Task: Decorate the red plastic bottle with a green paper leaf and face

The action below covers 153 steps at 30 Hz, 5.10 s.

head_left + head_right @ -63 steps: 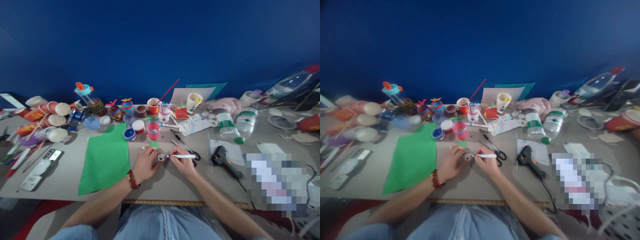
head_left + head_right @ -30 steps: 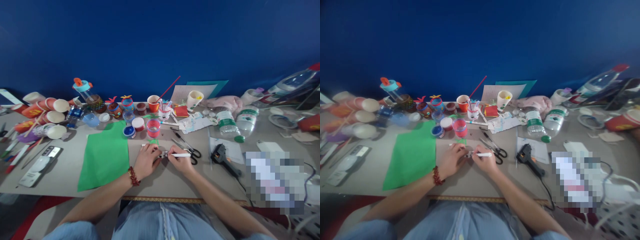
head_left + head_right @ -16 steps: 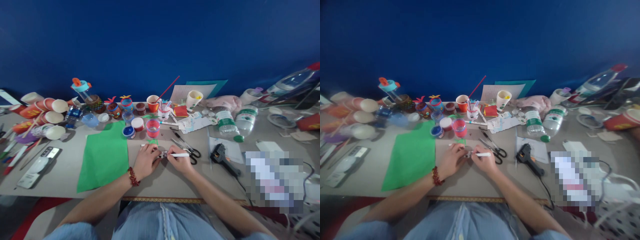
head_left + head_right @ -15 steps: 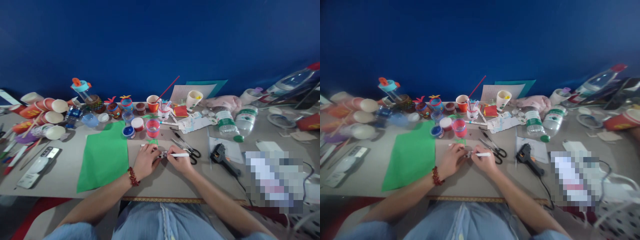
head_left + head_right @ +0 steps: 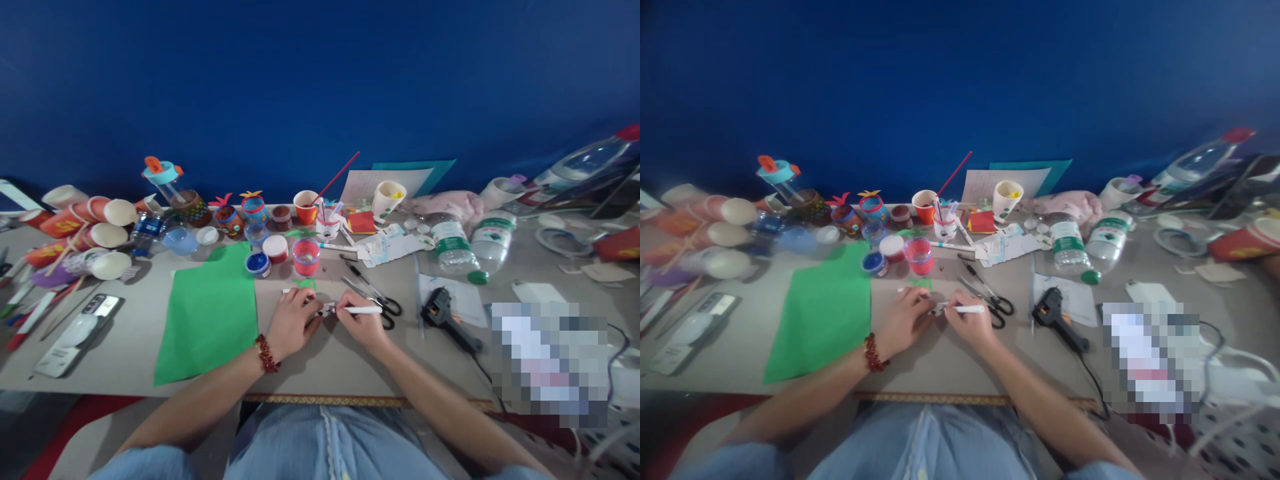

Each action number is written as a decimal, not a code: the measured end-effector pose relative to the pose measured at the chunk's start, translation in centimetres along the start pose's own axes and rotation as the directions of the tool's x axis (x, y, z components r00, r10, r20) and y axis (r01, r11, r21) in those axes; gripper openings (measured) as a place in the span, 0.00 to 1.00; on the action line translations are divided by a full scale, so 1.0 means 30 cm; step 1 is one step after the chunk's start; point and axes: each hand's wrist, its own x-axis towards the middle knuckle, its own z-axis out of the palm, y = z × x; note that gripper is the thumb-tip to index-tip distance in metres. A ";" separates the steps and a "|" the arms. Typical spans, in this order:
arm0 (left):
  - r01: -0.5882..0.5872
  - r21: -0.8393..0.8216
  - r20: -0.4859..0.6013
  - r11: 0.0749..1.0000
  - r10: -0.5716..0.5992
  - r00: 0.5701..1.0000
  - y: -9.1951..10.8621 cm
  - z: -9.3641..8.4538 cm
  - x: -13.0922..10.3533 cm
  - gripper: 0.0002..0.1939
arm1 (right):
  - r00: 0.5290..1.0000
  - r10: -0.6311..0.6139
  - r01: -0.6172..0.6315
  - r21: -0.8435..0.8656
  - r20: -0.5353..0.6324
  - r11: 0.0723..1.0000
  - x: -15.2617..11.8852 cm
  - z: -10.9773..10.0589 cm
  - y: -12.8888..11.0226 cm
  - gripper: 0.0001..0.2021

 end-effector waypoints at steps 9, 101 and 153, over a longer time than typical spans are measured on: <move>0.005 0.002 0.007 1.000 -0.005 1.000 0.000 0.000 0.001 0.11 | 1.000 -0.001 0.001 -0.008 0.010 1.000 0.000 0.002 0.003 0.07; -0.013 -0.019 -0.033 1.000 0.013 0.999 -0.007 0.007 -0.002 0.11 | 0.998 -0.060 0.060 0.004 -0.005 0.998 -0.004 -0.002 -0.002 0.08; -0.005 -0.018 -0.025 1.000 0.005 1.000 -0.007 0.010 -0.003 0.11 | 0.999 -0.039 0.039 -0.028 -0.008 0.999 -0.001 0.000 -0.005 0.08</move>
